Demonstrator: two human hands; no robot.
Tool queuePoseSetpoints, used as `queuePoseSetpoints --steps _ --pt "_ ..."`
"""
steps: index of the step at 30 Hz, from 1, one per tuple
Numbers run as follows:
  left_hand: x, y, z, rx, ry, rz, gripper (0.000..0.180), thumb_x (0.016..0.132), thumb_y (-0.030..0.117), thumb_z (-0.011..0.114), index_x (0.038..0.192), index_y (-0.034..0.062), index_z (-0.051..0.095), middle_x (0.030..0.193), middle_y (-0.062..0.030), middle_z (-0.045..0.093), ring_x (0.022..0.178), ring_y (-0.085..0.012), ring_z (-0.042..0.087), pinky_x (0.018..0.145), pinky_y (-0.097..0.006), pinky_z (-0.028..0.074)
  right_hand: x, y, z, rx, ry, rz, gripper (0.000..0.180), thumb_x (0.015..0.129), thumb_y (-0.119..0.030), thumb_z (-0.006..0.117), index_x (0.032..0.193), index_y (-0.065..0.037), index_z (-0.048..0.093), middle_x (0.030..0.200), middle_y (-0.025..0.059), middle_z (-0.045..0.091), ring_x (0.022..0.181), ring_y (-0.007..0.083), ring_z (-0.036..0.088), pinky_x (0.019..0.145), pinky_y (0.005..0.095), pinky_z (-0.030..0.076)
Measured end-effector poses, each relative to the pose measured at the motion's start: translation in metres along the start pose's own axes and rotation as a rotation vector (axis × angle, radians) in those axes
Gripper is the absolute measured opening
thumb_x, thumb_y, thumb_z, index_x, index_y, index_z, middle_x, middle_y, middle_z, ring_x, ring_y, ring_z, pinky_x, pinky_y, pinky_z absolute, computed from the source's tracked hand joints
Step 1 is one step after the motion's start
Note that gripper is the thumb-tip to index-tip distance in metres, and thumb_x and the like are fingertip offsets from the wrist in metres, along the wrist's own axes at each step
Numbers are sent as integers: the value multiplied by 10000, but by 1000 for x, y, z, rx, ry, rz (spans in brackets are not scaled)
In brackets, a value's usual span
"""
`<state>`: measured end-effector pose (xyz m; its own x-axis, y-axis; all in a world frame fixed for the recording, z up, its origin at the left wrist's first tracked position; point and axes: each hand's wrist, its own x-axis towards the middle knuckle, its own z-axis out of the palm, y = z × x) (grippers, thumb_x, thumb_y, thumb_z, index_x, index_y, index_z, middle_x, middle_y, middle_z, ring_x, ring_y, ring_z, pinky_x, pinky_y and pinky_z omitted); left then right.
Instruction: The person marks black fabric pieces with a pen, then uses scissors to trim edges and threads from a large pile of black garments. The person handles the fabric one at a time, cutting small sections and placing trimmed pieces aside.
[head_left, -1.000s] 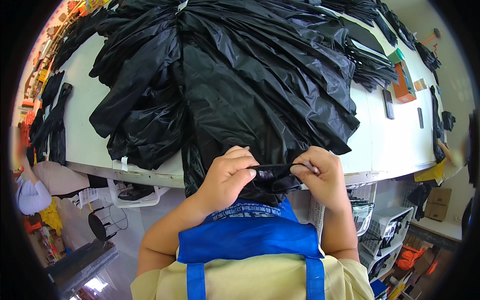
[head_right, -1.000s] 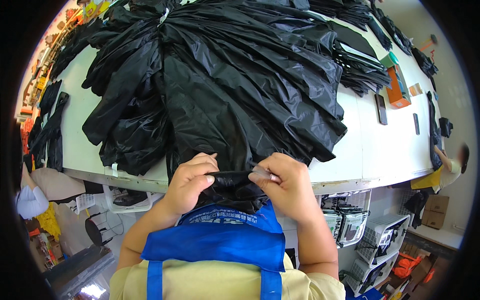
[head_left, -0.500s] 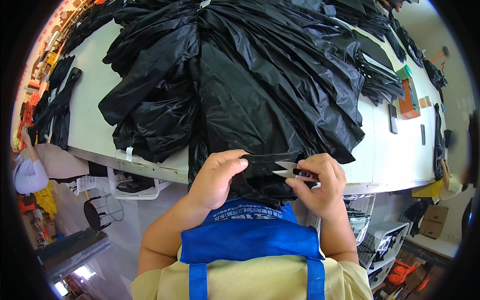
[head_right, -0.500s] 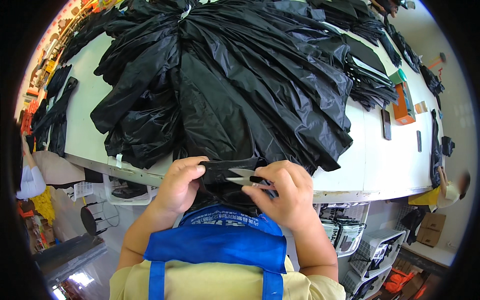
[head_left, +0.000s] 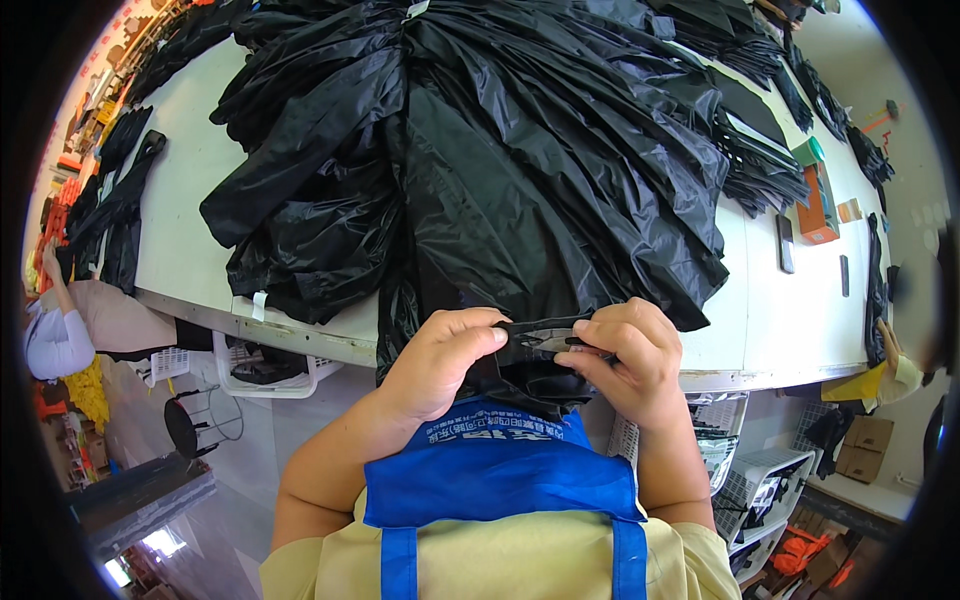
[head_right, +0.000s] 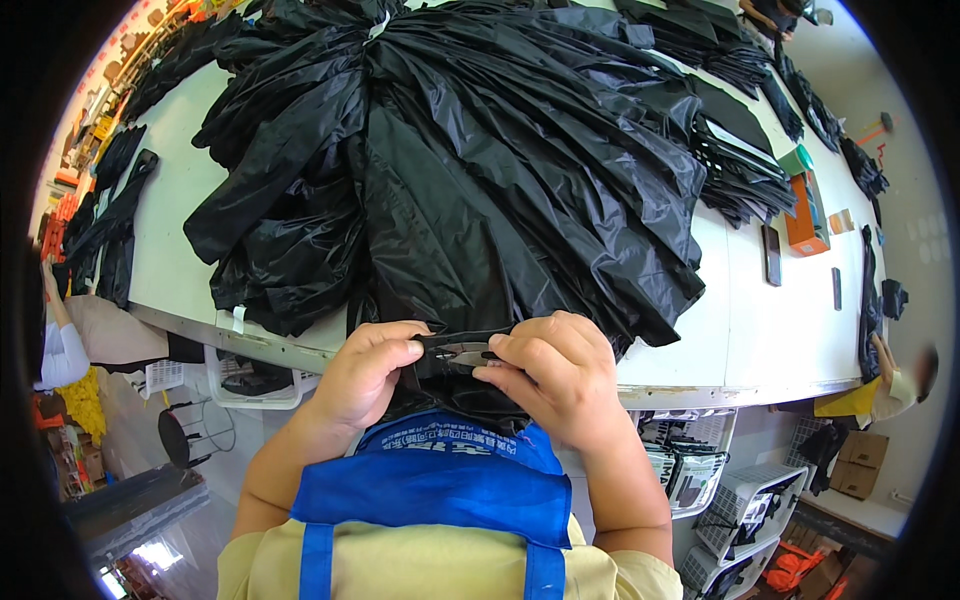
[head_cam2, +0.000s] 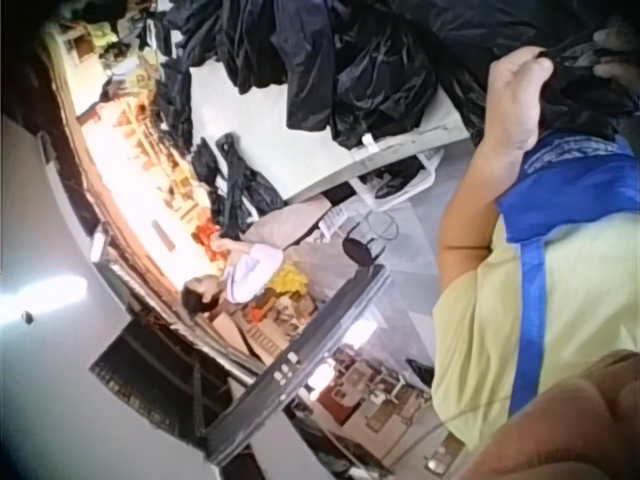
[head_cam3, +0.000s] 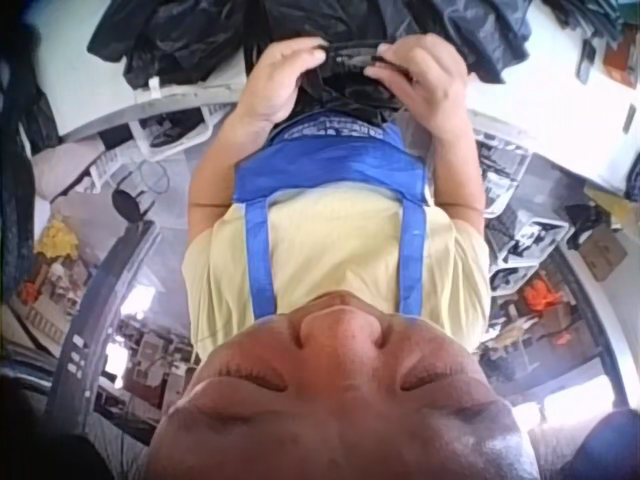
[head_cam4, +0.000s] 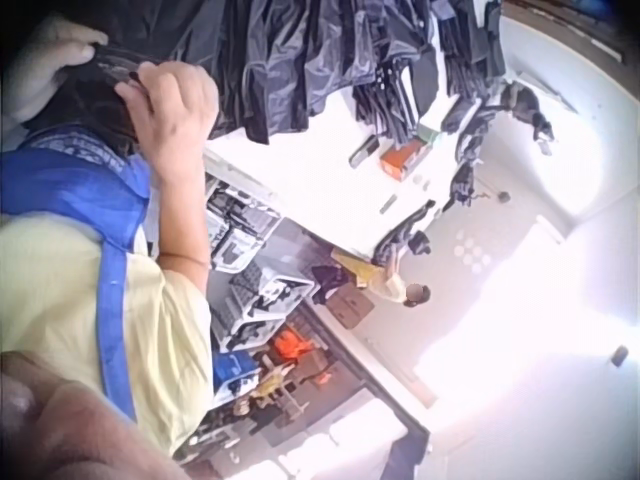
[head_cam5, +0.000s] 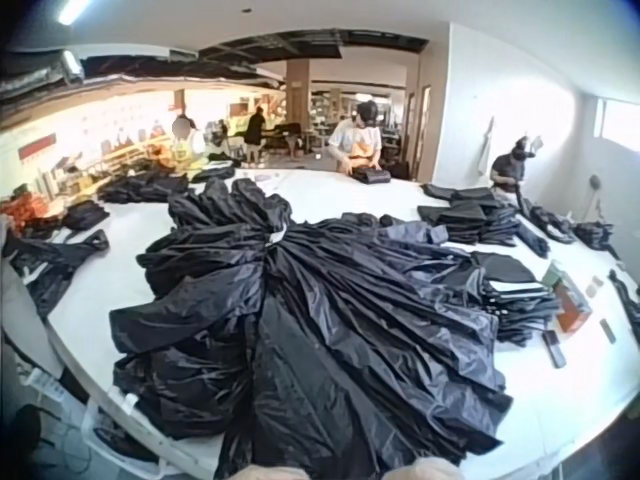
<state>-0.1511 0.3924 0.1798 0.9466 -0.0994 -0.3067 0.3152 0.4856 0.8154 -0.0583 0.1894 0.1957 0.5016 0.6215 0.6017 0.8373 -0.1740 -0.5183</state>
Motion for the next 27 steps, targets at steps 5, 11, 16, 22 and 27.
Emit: queuePoseSetpoints --steps 5,11,16,22,27 --pt "-1 -2 -1 -26 7 -19 232 873 70 488 973 -73 642 937 -76 649 876 -117 579 822 -248 420 -7 6 5 169 32 20 295 604 -100 830 817 -44 633 737 58 621 613 206 584 543 305 454" --pt "0 -1 1 41 25 36 207 899 88 504 960 -34 660 809 8 614 760 -43 497 707 -205 385 -9 6 -4 135 19 174 321 597 -112 850 825 -23 643 734 82 617 599 181 579 512 274 464" --pt "1 0 3 157 31 45 199 888 74 506 936 -50 655 832 7 572 771 -57 476 716 -216 366 -3 4 -1 171 -43 227 299 624 -113 839 835 -23 647 747 82 615 599 190 585 499 277 468" --pt "2 4 1 304 -9 34 193 867 50 502 920 -74 640 888 -22 572 826 -85 498 772 -226 373 0 3 3 255 -77 255 263 656 -103 825 827 -21 642 749 81 616 599 181 589 491 275 463" --pt "2 5 0 358 -1 64 193 872 57 499 911 -72 637 862 -16 561 812 -80 490 756 -224 368 -18 10 12 593 153 419 264 667 -109 839 815 -18 640 762 66 619 633 125 566 541 225 421"
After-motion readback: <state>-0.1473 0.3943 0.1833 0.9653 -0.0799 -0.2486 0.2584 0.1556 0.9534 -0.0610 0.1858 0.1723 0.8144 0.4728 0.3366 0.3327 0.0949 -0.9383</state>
